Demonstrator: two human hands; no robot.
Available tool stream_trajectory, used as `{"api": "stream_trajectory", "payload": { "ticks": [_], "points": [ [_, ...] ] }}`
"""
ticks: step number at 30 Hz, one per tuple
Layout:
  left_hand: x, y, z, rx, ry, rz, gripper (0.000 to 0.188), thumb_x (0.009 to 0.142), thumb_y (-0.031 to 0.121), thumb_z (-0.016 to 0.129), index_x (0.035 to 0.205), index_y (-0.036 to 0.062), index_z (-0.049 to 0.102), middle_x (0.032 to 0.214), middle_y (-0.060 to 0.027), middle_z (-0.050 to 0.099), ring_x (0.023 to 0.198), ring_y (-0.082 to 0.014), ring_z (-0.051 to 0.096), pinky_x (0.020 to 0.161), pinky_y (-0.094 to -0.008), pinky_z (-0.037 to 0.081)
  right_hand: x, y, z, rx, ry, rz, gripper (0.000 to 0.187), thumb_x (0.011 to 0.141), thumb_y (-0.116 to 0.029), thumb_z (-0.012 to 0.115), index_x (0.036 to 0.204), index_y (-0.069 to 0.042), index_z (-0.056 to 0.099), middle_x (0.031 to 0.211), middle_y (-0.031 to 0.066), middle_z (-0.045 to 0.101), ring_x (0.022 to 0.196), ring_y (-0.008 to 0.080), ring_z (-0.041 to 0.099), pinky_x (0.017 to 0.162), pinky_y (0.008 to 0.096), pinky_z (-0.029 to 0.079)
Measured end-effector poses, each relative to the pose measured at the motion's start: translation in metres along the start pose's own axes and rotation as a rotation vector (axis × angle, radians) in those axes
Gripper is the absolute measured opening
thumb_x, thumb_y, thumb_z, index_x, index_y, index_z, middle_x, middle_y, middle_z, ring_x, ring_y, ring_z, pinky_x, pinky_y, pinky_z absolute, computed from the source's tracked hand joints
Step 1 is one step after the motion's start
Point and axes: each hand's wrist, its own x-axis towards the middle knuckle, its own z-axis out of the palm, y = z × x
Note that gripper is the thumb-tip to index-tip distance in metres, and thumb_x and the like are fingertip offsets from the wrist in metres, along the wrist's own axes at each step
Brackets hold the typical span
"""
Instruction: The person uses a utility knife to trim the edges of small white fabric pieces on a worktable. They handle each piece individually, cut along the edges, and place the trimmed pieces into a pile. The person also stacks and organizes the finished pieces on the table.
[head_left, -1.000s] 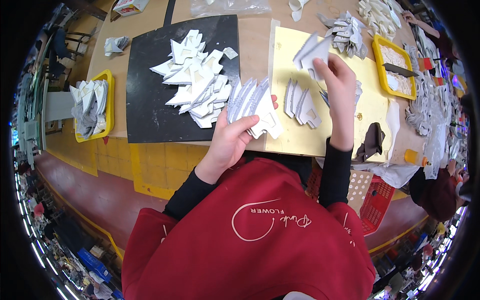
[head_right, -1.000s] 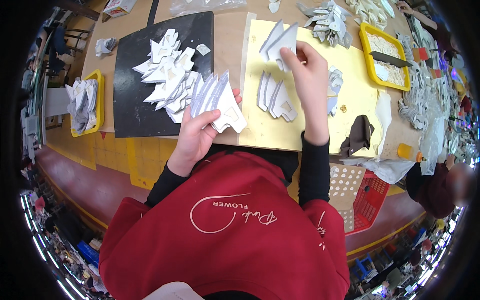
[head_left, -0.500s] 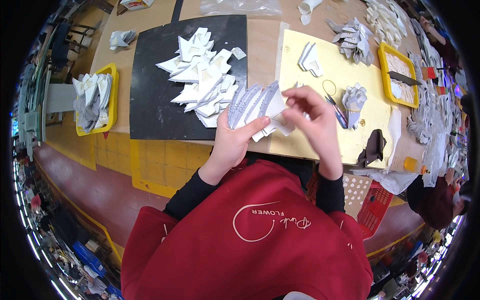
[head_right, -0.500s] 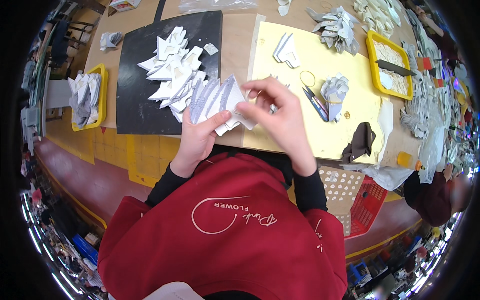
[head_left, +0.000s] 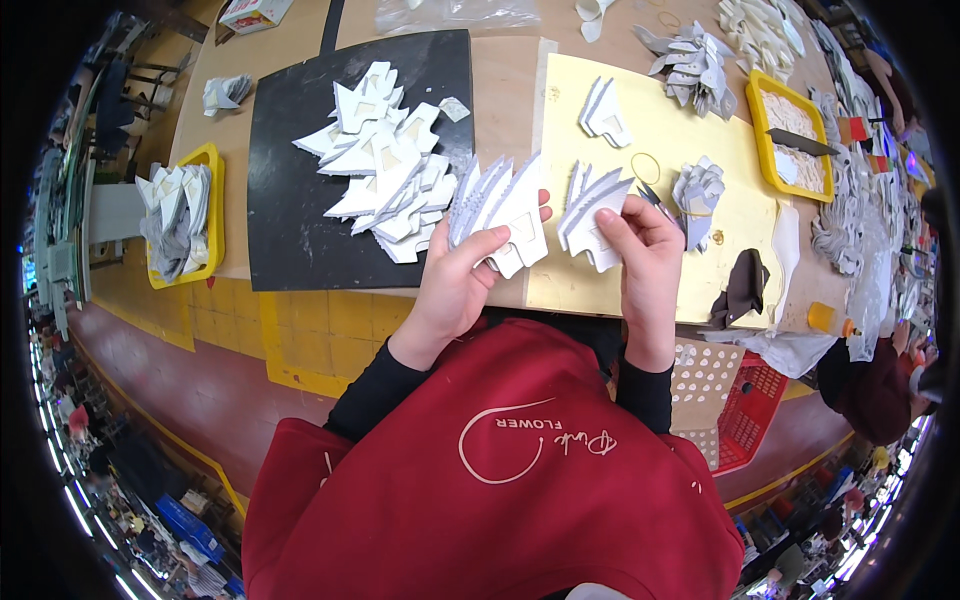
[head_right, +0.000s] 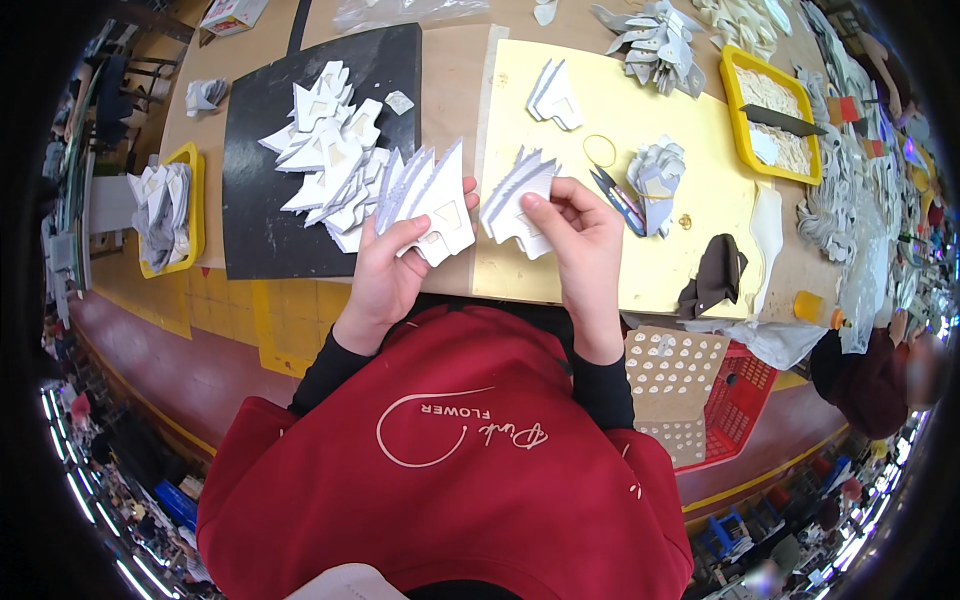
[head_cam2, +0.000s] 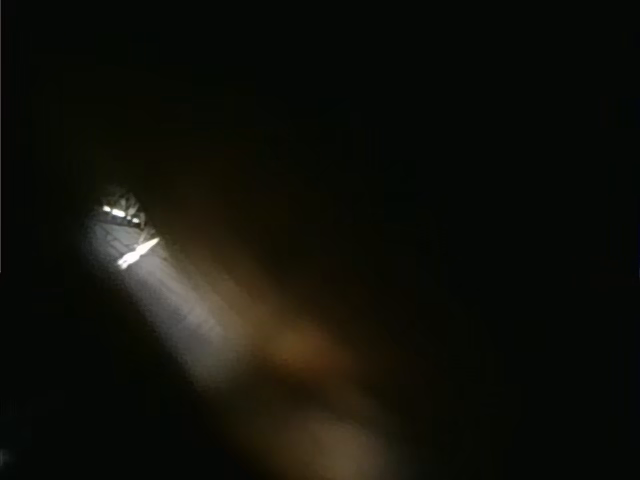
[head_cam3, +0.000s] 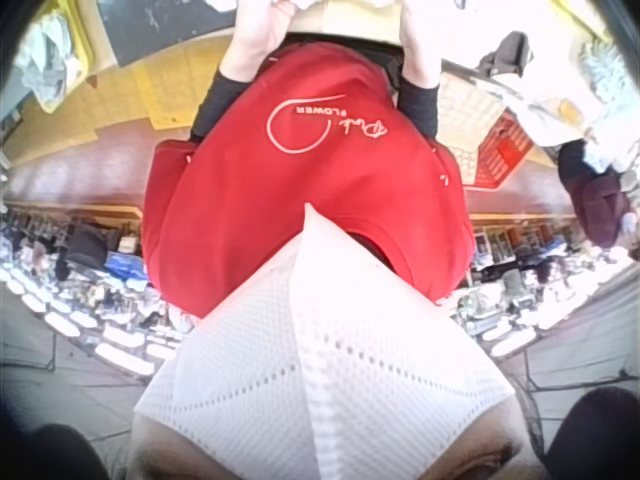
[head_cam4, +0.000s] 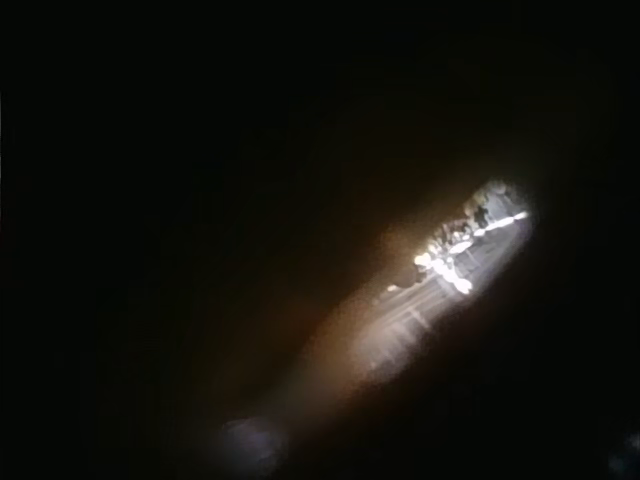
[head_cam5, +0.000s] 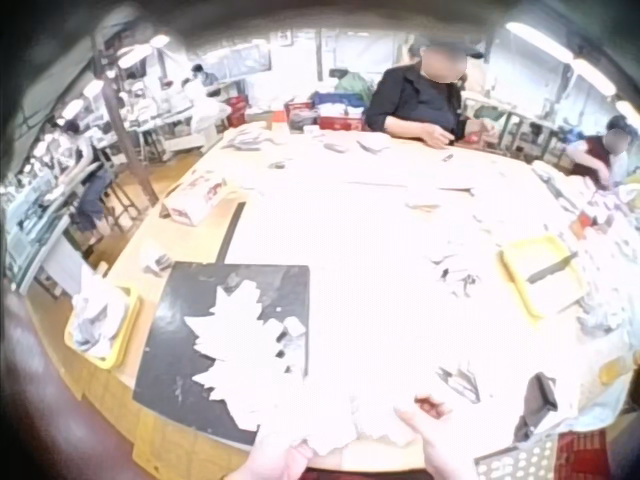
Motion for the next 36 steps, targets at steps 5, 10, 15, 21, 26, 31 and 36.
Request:
{"api": "stream_trajectory", "payload": {
  "ticks": [5, 10, 15, 21, 26, 31, 36],
  "points": [
    [0.0, -0.006, -0.008, 0.021, 0.091, -0.047, 0.046, 0.094, 0.002, 0.062, 0.135, -0.0072, 0.045, 0.125, -0.0171, 0.063, 0.113, -0.0217, 0.064, 0.095, -0.0352, 0.052, 0.008, 0.019, -0.03, -0.674, 0.105, -0.194, 0.024, 0.086, -0.003, 0.072, 0.11, 0.001, 0.069, 0.092, 0.0019, 0.065, 0.078, 0.0066, 0.054, 0.07, 0.0211, 0.043],
    [-0.002, -0.009, -0.004, 0.085, 0.11, -0.032, 0.042, 0.092, 0.001, 0.067, 0.13, -0.0052, 0.05, 0.118, -0.0128, 0.065, 0.106, -0.0181, 0.066, 0.087, -0.0315, 0.054, 0.006, 0.024, -0.023, -0.851, 0.233, -0.41, 0.035, 0.079, -0.006, 0.078, 0.112, -0.001, 0.069, 0.097, 0.0052, 0.061, 0.082, 0.0114, 0.055, 0.071, 0.0256, 0.044],
    [-0.001, -0.012, -0.002, 0.117, 0.077, -0.035, 0.046, 0.09, 0.002, 0.069, 0.132, -0.0055, 0.05, 0.12, -0.0129, 0.064, 0.107, -0.0172, 0.065, 0.087, -0.031, 0.055, -0.008, 0.015, 0.001, -0.29, -0.024, -0.291, 0.029, 0.081, 0.0, 0.076, 0.109, 0.003, 0.068, 0.093, 0.0039, 0.059, 0.076, 0.0092, 0.05, 0.069, 0.0232, 0.042],
    [-0.007, -0.008, -0.002, -0.03, 0.042, -0.039, 0.044, 0.098, 0.011, 0.057, 0.136, -0.0072, 0.044, 0.122, -0.0162, 0.064, 0.108, -0.0217, 0.066, 0.09, -0.0355, 0.056, -0.013, 0.015, 0.02, -0.167, -0.027, -0.249, 0.012, 0.091, 0.002, 0.068, 0.101, 0.008, 0.065, 0.09, 0.0021, 0.058, 0.079, 0.0064, 0.052, 0.071, 0.0204, 0.043],
    [-0.002, -0.004, -0.001, 0.073, 0.027, 0.009, 0.043, 0.101, 0.011, 0.048, 0.138, -0.0098, 0.04, 0.125, -0.025, 0.062, 0.113, -0.0311, 0.065, 0.093, -0.0439, 0.058, -0.011, 0.013, 0.011, -0.02, -0.007, -0.083, 0.013, 0.093, -0.001, 0.067, 0.102, 0.008, 0.066, 0.089, 0.0011, 0.063, 0.079, 0.005, 0.054, 0.071, 0.0203, 0.045],
    [-0.001, 0.001, 0.0, 0.131, 0.063, 0.014, 0.041, 0.101, 0.006, 0.048, 0.138, -0.0094, 0.042, 0.125, -0.0256, 0.062, 0.113, -0.0317, 0.066, 0.094, -0.0441, 0.058, -0.007, 0.011, -0.002, -0.022, 0.069, -0.066, 0.015, 0.093, -0.004, 0.068, 0.105, 0.006, 0.068, 0.083, -0.0014, 0.064, 0.074, 0.0041, 0.053, 0.067, 0.0187, 0.043],
    [0.0, 0.003, -0.006, 0.179, 0.109, 0.07, 0.043, 0.099, 0.007, 0.054, 0.136, -0.0114, 0.043, 0.123, -0.0264, 0.063, 0.112, -0.0323, 0.066, 0.09, -0.0432, 0.06, 0.015, -0.005, -0.034, -0.055, 0.354, -0.234, 0.018, 0.094, -0.007, 0.068, 0.107, 0.005, 0.07, 0.08, -0.0009, 0.063, 0.069, 0.0048, 0.051, 0.063, 0.0186, 0.04]
  ]
}}
